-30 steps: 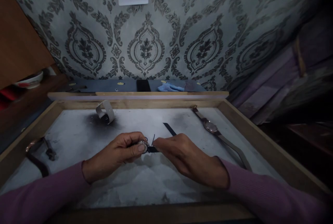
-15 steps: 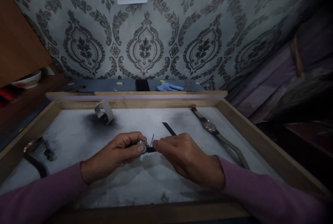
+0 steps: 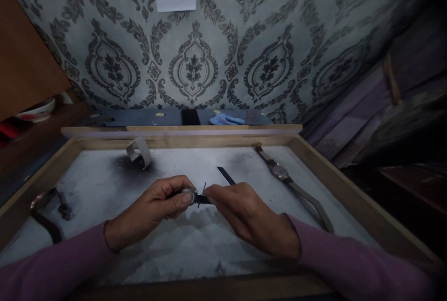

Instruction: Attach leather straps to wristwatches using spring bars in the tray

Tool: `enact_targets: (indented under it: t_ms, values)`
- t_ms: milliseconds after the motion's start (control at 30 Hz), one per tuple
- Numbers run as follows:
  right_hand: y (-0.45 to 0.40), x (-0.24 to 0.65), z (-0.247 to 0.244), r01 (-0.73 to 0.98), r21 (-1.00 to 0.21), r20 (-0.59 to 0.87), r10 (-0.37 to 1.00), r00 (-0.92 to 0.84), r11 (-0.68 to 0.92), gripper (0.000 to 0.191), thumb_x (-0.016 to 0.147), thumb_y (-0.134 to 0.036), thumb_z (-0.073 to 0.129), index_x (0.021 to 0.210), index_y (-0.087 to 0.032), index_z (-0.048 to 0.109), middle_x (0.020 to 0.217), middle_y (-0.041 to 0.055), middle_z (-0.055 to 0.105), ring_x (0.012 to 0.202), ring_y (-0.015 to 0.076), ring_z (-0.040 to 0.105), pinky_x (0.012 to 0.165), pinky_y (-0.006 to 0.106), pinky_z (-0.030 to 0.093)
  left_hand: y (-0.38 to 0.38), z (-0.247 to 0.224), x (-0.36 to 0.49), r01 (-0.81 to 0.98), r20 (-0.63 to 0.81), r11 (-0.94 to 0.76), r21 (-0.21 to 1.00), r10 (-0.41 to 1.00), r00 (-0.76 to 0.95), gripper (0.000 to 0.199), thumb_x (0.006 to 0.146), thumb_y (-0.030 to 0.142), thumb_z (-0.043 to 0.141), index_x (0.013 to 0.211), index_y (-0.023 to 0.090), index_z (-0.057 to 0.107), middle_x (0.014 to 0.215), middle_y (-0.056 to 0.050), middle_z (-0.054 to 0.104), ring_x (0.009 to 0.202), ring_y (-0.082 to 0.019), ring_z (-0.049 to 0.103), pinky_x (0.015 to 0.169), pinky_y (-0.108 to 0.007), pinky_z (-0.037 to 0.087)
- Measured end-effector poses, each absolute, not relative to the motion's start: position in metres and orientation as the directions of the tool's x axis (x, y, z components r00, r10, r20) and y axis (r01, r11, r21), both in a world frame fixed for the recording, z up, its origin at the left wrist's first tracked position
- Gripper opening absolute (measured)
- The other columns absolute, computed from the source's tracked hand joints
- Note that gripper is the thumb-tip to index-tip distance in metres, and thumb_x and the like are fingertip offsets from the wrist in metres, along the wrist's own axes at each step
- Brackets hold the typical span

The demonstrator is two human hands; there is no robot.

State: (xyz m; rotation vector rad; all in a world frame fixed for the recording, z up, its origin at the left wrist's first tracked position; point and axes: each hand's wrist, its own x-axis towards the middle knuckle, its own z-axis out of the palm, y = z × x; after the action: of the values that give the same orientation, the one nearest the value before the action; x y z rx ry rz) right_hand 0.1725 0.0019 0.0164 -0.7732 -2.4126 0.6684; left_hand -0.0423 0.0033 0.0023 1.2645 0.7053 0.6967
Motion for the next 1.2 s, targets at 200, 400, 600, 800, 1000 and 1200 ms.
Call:
enact_targets:
  t_ms: [200,400,600,800,1000,1200]
  values:
    - [0.0011,0.1707,0.0197,0.347,-0.746,0.217,0.7,-0.681,0.568,0.023,0.098,-0.023,0.035,0.078,-0.018,0.045,0.055,-0.0075,0.03,0.047,0.0079,0.027,0.047,0.022,0.024,0.0029,0.0022,-0.0423,-0.048,-0.072,0.121,0.991,0.817,0.573,0.024,0.09,0.038,0.058,0.084,0.015,0.058,0.061,0.007,0.033,0.054,-0.009,0.023,0.051,-0.024,0.02]
    - [0.0008,0.1702,0.0217,0.333,-0.82,0.146,0.733,-0.665,0.465,0.03,0.098,-0.032,0.035,0.074,-0.018,0.044,0.056,-0.0058,0.036,0.049,0.0079,0.032,0.047,0.022,0.026,0.0022,0.0052,-0.0429,-0.014,-0.06,0.083,0.996,0.822,0.566,0.025,0.09,0.04,0.057,0.084,0.015,0.059,0.061,0.007,0.032,0.054,-0.01,0.023,0.051,-0.024,0.02]
    - [0.0003,0.1686,0.0232,0.321,-0.869,0.078,0.746,-0.662,0.376,0.034,0.098,-0.037,0.035,0.071,-0.018,0.042,0.054,-0.0058,0.036,0.047,0.0076,0.03,0.045,0.021,0.025,0.0012,0.0112,-0.0412,0.018,-0.044,0.041,0.999,0.82,0.571,0.024,0.09,0.038,0.056,0.083,0.015,0.058,0.063,0.006,0.033,0.056,-0.01,0.025,0.052,-0.024,0.021]
    - [0.0002,0.1685,0.0241,0.316,-0.84,0.146,0.746,-0.65,0.44,0.032,0.098,-0.034,0.034,0.073,-0.018,0.045,0.054,-0.0058,0.038,0.047,0.0075,0.033,0.046,0.021,0.027,0.0007,0.0099,-0.042,0.004,-0.038,0.043,0.999,0.824,0.566,0.024,0.09,0.039,0.056,0.084,0.015,0.059,0.062,0.006,0.032,0.055,-0.01,0.024,0.051,-0.024,0.02]
    - [0.0001,0.1683,0.0235,0.314,-0.842,0.144,0.743,-0.654,0.439,0.031,0.098,-0.033,0.035,0.072,-0.018,0.044,0.054,-0.0059,0.037,0.047,0.0077,0.031,0.046,0.022,0.026,0.0015,0.0096,-0.042,-0.006,-0.036,0.047,0.999,0.821,0.57,0.022,0.09,0.037,0.056,0.085,0.016,0.058,0.062,0.007,0.032,0.055,-0.01,0.023,0.05,-0.024,0.019]
    - [0.0004,0.1682,0.024,0.331,-0.853,0.101,0.749,-0.655,0.404,0.032,0.098,-0.034,0.035,0.071,-0.018,0.042,0.056,-0.0057,0.036,0.048,0.0079,0.03,0.046,0.022,0.025,0.0018,0.011,-0.0419,0.03,-0.039,0.027,0.999,0.819,0.572,0.021,0.091,0.036,0.055,0.085,0.015,0.059,0.063,0.006,0.033,0.056,-0.01,0.023,0.051,-0.024,0.02]
